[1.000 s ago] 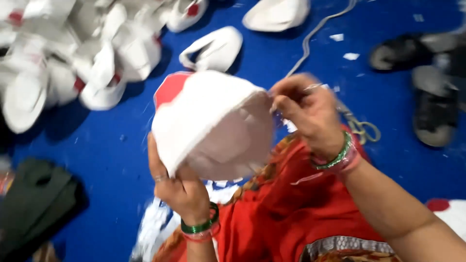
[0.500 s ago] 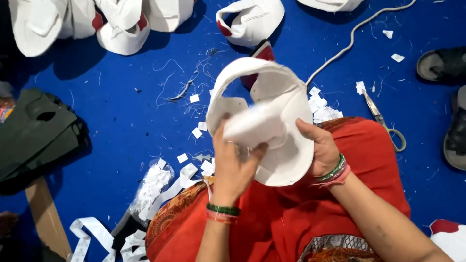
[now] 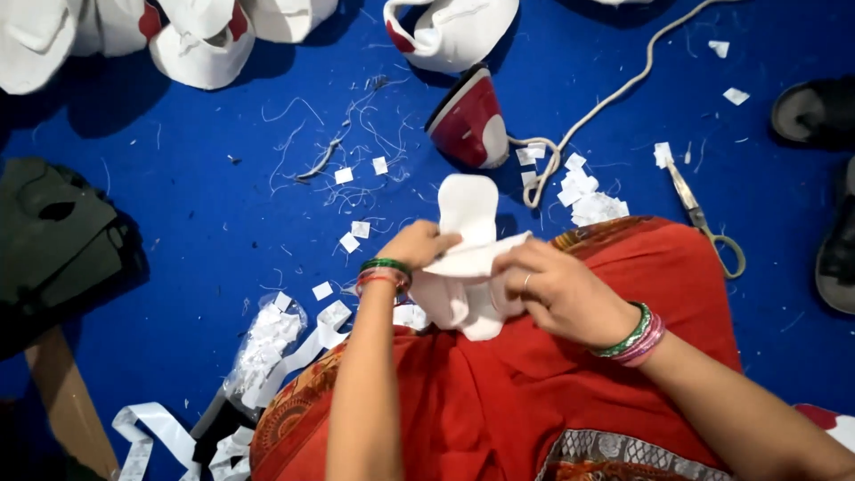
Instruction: Ironing and assembling internal reinforcement components for footwear uppers.
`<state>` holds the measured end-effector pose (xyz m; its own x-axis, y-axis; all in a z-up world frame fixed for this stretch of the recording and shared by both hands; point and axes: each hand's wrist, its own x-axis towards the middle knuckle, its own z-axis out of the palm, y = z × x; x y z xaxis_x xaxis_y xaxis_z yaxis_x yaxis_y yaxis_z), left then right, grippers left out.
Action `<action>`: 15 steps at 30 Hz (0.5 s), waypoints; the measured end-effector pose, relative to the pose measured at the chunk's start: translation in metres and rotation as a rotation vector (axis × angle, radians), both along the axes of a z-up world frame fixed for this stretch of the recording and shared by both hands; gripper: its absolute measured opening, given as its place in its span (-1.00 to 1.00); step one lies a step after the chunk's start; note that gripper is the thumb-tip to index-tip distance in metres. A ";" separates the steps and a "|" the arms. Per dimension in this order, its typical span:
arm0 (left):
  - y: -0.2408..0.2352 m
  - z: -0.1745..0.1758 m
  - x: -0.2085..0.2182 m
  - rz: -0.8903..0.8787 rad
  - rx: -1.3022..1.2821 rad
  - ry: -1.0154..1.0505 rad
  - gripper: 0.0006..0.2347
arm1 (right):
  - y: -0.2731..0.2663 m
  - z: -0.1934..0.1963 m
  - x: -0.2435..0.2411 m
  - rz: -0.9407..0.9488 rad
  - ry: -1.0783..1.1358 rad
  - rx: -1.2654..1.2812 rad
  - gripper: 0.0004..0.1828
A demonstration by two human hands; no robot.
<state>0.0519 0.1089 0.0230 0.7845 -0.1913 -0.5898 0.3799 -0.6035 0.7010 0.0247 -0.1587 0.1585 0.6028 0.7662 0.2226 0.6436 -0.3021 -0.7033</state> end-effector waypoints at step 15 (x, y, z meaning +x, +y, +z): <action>-0.045 -0.022 -0.028 0.204 0.566 -0.758 -0.78 | 0.023 -0.102 -0.022 0.273 -0.276 -0.652 -0.29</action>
